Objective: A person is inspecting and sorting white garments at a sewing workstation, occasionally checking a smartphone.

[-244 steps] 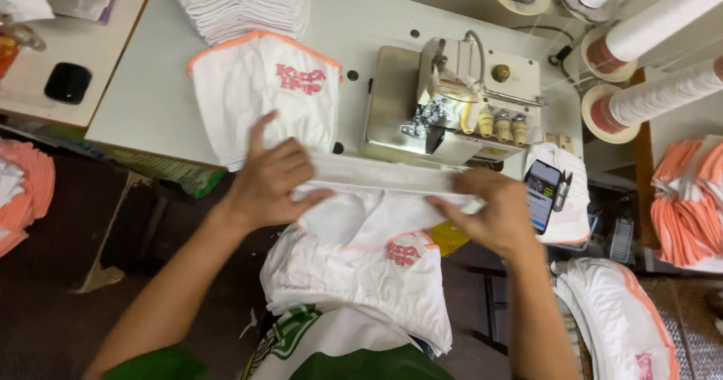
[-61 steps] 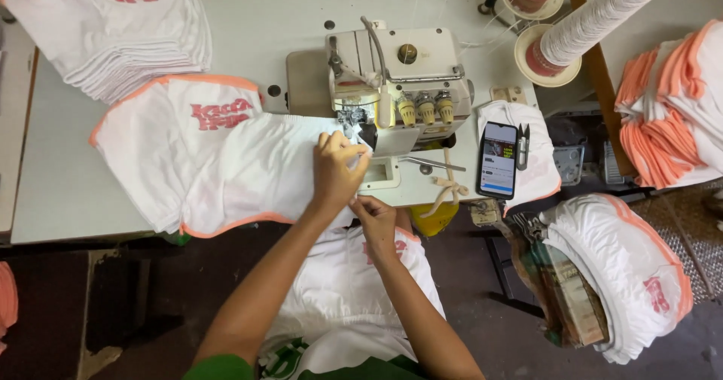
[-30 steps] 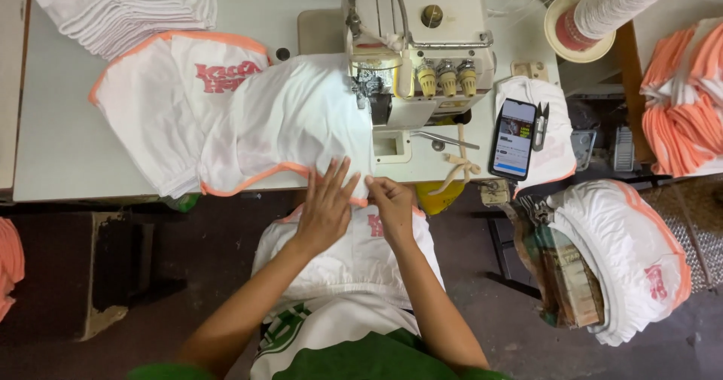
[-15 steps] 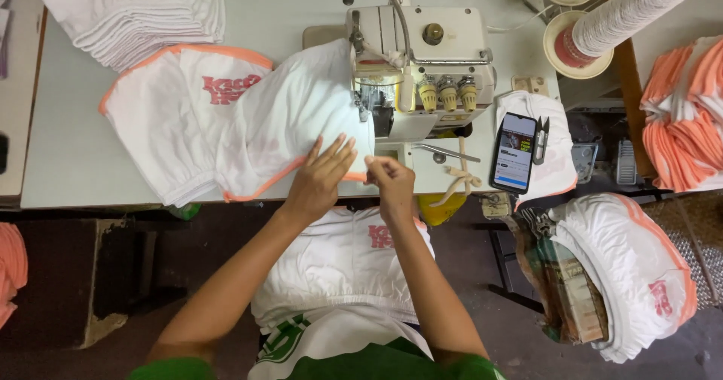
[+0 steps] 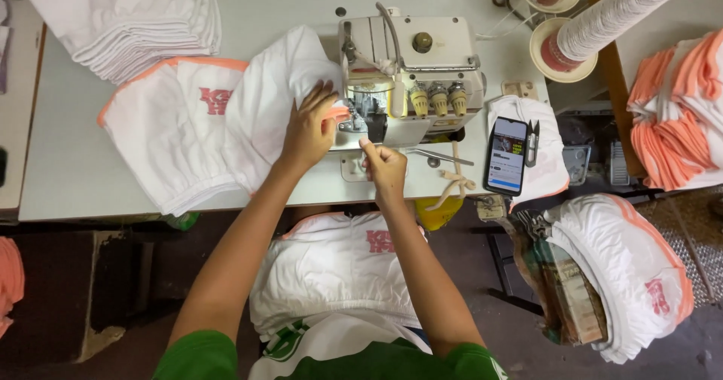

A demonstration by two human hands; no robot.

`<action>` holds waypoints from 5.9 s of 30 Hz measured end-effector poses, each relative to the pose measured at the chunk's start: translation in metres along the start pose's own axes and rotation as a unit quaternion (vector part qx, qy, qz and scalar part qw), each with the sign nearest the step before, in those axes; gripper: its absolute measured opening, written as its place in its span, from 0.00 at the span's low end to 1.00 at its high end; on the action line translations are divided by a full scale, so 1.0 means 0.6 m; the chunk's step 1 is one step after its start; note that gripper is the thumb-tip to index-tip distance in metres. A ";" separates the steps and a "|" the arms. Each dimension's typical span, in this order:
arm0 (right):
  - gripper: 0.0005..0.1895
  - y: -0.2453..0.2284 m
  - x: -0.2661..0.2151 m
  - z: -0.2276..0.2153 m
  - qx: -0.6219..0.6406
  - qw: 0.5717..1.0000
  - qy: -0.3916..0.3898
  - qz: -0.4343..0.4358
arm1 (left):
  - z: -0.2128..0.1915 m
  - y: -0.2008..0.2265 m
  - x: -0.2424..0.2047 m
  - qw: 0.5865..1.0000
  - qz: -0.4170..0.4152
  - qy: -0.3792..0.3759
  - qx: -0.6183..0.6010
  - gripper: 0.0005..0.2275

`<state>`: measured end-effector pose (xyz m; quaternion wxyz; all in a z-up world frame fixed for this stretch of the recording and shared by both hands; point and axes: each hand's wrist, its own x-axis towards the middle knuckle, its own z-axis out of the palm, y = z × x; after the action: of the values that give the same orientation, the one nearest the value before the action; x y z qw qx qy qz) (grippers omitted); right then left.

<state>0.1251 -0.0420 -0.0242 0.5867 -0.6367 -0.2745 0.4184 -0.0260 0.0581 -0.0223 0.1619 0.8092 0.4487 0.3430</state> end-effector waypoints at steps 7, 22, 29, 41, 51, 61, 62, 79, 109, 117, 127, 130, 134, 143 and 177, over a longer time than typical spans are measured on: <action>0.19 -0.031 -0.060 0.040 -0.004 0.995 -0.103 0.013 | -0.031 0.081 -0.105 0.998 -0.035 0.059 0.015 0.24; 0.16 0.087 -0.048 -0.032 0.011 0.999 0.020 -0.040 | 0.016 0.209 -0.240 0.987 -0.105 -0.075 -0.092 0.30; 0.17 0.067 0.048 -0.029 -0.014 0.996 0.058 -0.071 | 0.027 0.207 -0.190 0.995 -0.019 -0.010 -0.093 0.25; 0.11 -0.210 -0.305 -0.011 0.118 0.865 -0.434 -0.223 | -0.054 0.002 -0.144 0.976 -0.136 0.060 -0.157 0.11; 0.03 -0.189 -0.172 -0.040 -0.051 0.947 -0.144 -0.281 | -0.085 0.108 -0.150 0.950 -0.029 0.170 -0.259 0.13; 0.17 -0.347 -0.182 -0.131 -0.440 0.728 -0.270 -0.452 | -0.333 0.134 -0.206 0.963 0.221 0.121 0.093 0.26; 0.19 -0.351 -0.178 -0.134 -0.445 0.739 -0.275 -0.425 | -0.356 0.120 -0.220 0.967 0.216 0.093 0.102 0.24; 0.14 -0.293 -0.168 0.227 -0.004 0.788 -0.163 -0.593 | -0.616 0.032 -0.224 0.912 0.185 0.300 0.211 0.03; 0.16 0.200 -0.363 -0.518 -0.452 0.861 -0.222 -0.064 | -0.112 0.038 -0.667 0.927 0.044 -0.349 0.128 0.13; 0.15 0.117 -0.296 -0.509 -0.303 0.890 -0.316 0.127 | -0.151 0.020 -0.604 0.918 -0.211 -0.334 0.046 0.11; 0.07 0.129 -0.273 -0.529 -0.350 0.874 -0.337 0.008 | -0.267 0.031 -0.471 0.984 -0.016 -0.176 0.012 0.08; 0.05 0.069 -0.241 -0.549 -0.270 0.929 -0.250 0.034 | -0.326 0.011 -0.454 0.953 -0.104 -0.282 -0.032 0.06; 0.03 -0.052 -0.178 -0.493 -0.083 0.985 -0.148 -0.037 | -0.419 0.012 -0.327 0.769 0.090 -0.433 -0.462 0.25; 0.07 -0.144 -0.122 -0.134 -0.012 0.984 -0.173 -0.048 | -0.300 0.179 -0.293 0.890 0.021 0.143 -0.433 0.19; 0.07 -0.073 0.005 -0.040 -0.047 0.994 -0.074 -0.063 | -0.184 0.033 0.003 0.952 0.152 0.104 0.245 0.09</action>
<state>0.1531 -0.0451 0.0168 0.5591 -0.6125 -0.3759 0.4135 -0.0907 0.0435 0.0684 -0.1430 0.8424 0.4046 0.3260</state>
